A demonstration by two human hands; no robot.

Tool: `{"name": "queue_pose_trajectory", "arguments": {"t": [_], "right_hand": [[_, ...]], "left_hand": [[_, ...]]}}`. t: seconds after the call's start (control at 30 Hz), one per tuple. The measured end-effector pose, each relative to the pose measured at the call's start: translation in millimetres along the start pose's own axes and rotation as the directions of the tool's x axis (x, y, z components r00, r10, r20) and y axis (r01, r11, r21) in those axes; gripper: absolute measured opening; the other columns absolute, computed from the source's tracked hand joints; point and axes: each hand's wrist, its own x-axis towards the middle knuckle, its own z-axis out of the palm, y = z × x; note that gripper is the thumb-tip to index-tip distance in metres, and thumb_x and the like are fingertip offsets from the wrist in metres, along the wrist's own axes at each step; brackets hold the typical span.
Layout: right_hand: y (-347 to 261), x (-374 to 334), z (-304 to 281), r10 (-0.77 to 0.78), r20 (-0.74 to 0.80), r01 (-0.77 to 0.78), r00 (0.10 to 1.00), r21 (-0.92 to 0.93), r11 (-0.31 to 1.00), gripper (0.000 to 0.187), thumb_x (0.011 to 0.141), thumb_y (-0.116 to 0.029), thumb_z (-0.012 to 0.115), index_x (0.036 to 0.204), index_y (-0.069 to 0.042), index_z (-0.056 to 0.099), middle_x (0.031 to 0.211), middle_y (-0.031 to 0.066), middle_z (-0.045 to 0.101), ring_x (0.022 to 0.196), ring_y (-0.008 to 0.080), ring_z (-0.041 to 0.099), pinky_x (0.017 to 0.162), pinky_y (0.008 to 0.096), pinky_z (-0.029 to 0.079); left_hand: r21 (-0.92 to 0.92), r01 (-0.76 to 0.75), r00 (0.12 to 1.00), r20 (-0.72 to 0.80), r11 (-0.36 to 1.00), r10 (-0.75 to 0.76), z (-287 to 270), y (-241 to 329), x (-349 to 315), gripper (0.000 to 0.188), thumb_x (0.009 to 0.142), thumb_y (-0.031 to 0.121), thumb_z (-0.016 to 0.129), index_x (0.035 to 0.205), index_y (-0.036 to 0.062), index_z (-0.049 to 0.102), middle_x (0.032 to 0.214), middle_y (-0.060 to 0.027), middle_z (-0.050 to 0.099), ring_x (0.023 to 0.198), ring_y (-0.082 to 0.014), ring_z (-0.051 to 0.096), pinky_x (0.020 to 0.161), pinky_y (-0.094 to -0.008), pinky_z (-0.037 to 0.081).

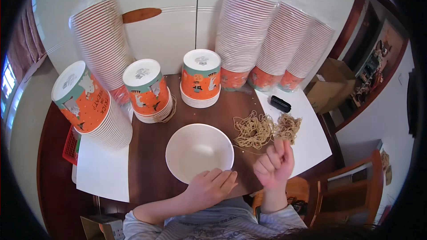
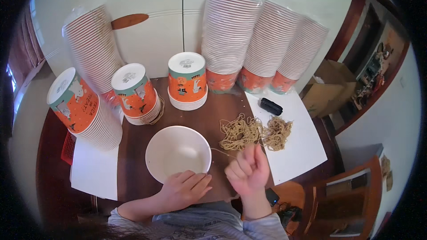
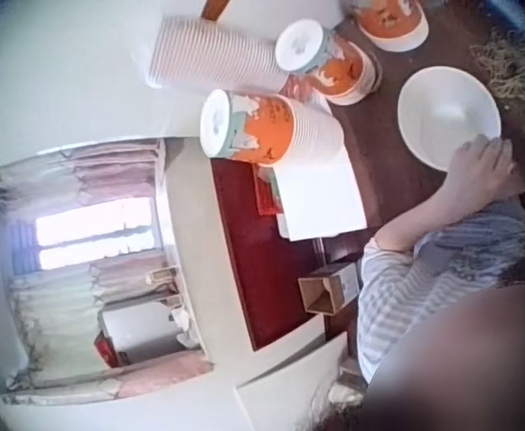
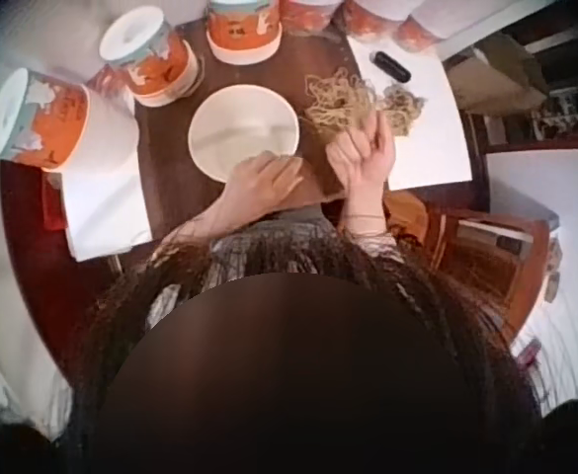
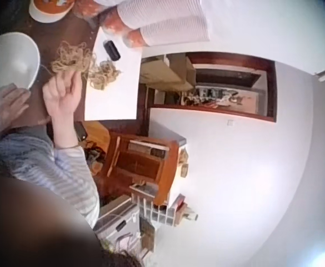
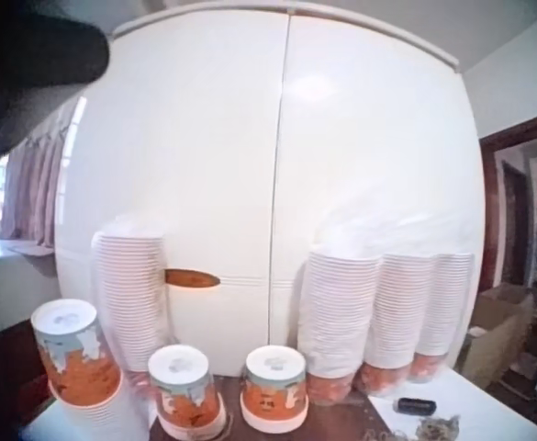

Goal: Bundling stacks of paper cups using rubber bands.

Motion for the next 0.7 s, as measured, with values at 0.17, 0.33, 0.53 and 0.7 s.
{"name": "queue_pose_trajectory", "arguments": {"t": [0.17, 0.33, 0.53, 0.7], "right_hand": [[14, 28, 7, -0.002, 0.04, 0.004, 0.999, -0.048, 0.999, 0.035, 0.095, -0.03, 0.025, 0.076, -0.007, 0.044, 0.049, -0.002, 0.028, 0.039, 0.0085, 0.023, 0.039, 0.0238, 0.021], [24, 39, 10, -0.032, 0.075, 0.035, 0.997, -0.038, 0.999, 0.036, 0.095, -0.03, 0.025, 0.079, -0.006, 0.047, 0.049, -0.0015, 0.028, 0.038, 0.0083, 0.023, 0.038, 0.0236, 0.021], [31, 48, 13, -0.02, 0.069, 0.016, 0.997, 0.054, 0.998, 0.036, 0.095, -0.03, 0.026, 0.077, -0.007, 0.047, 0.048, -0.0012, 0.028, 0.038, 0.0086, 0.023, 0.038, 0.0235, 0.021], [37, 40, 21, -0.063, 0.012, 0.063, 0.998, -0.006, 0.998, 0.036, 0.095, -0.03, 0.025, 0.074, -0.008, 0.045, 0.048, -0.0008, 0.028, 0.038, 0.0097, 0.023, 0.039, 0.0247, 0.024]], "left_hand": [[-0.314, 0.164, 0.982, -0.037, 0.935, -0.185, -9, -8, 7, 0.024, 0.073, 0.014, 0.063, 0.094, 0.0021, 0.059, 0.088, -0.0068, 0.059, 0.074, -0.0205, 0.056, 0.062, -0.0303, 0.047], [-0.542, 0.281, 0.944, 0.008, 0.792, -0.33, -15, -10, 10, 0.026, 0.074, 0.017, 0.065, 0.097, 0.0039, 0.059, 0.087, -0.0069, 0.058, 0.075, -0.0243, 0.056, 0.063, -0.034, 0.047], [-0.474, 0.239, 0.967, 0.035, 0.847, -0.253, -6, -13, 5, 0.021, 0.071, 0.018, 0.068, 0.089, 0.0082, 0.063, 0.081, -0.0044, 0.057, 0.073, -0.0214, 0.055, 0.062, -0.0321, 0.047], [-0.398, 0.2, 0.977, 0.016, 0.895, -0.212, -14, -18, -2, 0.012, 0.069, 0.015, 0.067, 0.08, 0.0098, 0.063, 0.076, -0.0023, 0.055, 0.067, -0.0199, 0.053, 0.055, -0.0296, 0.046]]}}
